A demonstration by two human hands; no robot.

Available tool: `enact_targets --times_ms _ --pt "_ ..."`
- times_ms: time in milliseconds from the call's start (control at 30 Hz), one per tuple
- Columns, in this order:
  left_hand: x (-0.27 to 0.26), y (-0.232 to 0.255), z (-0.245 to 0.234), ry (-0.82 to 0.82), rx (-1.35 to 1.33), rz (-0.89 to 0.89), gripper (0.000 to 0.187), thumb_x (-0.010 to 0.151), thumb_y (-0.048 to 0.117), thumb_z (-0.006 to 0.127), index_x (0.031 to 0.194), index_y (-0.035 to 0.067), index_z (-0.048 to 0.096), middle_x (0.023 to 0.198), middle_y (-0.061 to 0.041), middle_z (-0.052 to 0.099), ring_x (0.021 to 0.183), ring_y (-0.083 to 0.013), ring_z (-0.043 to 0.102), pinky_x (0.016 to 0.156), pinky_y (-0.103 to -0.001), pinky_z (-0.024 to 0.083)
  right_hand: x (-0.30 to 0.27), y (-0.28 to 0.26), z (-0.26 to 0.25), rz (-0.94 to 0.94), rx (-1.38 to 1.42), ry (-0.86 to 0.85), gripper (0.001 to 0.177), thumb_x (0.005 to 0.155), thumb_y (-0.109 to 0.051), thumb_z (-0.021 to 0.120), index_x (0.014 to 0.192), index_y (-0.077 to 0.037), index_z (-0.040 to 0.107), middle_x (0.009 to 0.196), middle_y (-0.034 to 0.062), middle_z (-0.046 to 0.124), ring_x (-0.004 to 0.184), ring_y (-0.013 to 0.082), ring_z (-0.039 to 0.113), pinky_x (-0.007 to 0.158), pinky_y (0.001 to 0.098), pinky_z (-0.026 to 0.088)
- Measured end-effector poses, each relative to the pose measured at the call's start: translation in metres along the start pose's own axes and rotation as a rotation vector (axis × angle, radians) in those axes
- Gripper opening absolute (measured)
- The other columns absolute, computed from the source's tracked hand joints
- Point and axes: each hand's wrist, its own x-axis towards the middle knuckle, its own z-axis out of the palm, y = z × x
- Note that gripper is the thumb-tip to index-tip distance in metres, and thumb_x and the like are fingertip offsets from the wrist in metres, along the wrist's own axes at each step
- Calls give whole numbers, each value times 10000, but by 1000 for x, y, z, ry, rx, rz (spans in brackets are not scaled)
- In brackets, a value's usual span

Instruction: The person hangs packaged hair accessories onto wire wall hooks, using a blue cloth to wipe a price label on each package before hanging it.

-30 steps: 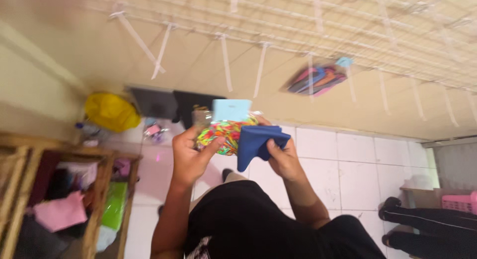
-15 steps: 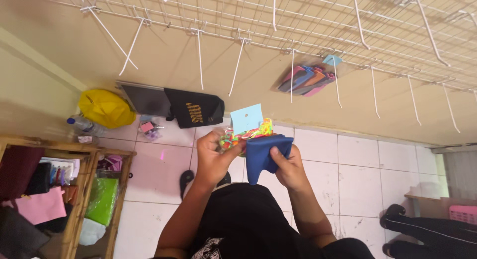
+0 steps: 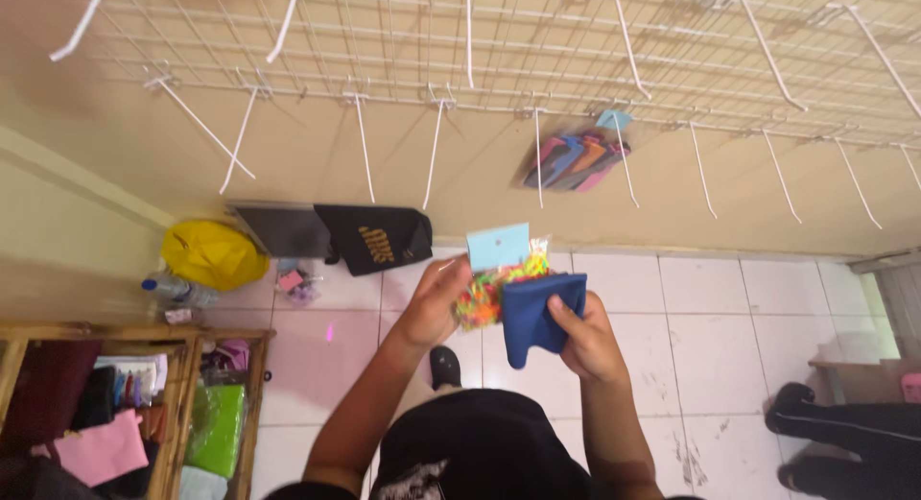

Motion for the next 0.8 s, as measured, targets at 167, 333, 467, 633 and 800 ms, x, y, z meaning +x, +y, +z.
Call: enact_targets --times_ms 167,333,467,633,800 --pt "0 9 10 85 191 -71 643 1134 378 427 1632 -22 352 1480 -205 599 1165 -243 584 943 -358 439 -5 -35 10 -329 -263 79 468 1015 -167 592 1404 89 541 1518 94 566 1343 192 580 1113 373 462" --pt "13 -27 49 -64 654 115 638 1161 343 369 1650 -38 215 1729 -205 266 1613 -286 239 1316 -403 190 -1 -8 60 -964 -512 270 513 1147 -239 286 1513 54 494 1617 196 473 1575 333 413 1353 504 258" --pt "10 -38 66 -81 667 231 628 1144 309 351 1639 -36 177 1735 -235 211 1621 -338 230 1317 -427 197 -19 -16 81 -782 -1001 125 518 1053 -101 372 1534 89 401 1670 269 320 1612 434 234 1329 533 118" --pt "3 -38 58 -91 818 249 619 1163 323 290 1642 -47 160 1748 -251 164 1650 -358 146 1336 -431 142 -11 -18 74 -735 -851 67 580 1043 -43 379 1587 102 241 1702 312 117 1604 477 79 1306 516 82" --pt "-10 -53 24 -5 424 -234 666 1135 350 312 1672 -36 397 1363 -213 605 1045 -238 486 984 -377 413 1 -12 47 -818 -1088 92 544 1042 -41 467 1570 55 377 1687 247 309 1634 459 157 1350 532 142"
